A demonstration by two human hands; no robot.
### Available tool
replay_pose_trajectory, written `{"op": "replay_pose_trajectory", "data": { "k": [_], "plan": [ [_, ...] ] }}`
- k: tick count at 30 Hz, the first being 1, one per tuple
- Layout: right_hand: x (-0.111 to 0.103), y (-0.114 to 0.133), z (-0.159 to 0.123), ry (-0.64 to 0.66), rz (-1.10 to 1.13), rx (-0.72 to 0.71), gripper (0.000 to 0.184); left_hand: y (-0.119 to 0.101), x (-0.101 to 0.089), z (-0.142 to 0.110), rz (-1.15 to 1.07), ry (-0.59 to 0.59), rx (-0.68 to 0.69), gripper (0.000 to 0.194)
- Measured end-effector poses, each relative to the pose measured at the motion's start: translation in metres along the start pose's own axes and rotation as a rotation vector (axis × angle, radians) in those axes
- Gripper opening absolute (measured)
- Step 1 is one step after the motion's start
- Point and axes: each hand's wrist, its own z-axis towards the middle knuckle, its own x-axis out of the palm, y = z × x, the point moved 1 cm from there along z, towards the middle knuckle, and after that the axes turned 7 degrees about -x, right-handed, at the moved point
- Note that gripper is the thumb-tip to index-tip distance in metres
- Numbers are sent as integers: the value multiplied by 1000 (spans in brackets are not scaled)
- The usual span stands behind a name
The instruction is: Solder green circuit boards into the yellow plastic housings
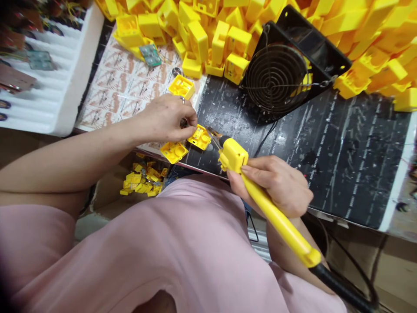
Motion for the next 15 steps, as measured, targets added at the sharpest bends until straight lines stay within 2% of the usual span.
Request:
{"op": "replay_pose_trajectory", "data": {
  "k": [2, 8, 11, 15],
  "plan": [
    [1, 1, -2, 10, 6, 10, 26, 2, 0, 0, 17, -10, 19, 24],
    [16, -5, 3, -33, 84, -90, 28, 4, 2, 1, 55, -12, 52, 24],
    [17, -8, 3, -19, 113, -129, 28, 3, 1, 1, 67, 7, 46, 26],
    [8, -11, -6, -122, 62, -4, 23, 2, 1, 1, 50, 7, 53, 26]
  ]
}}
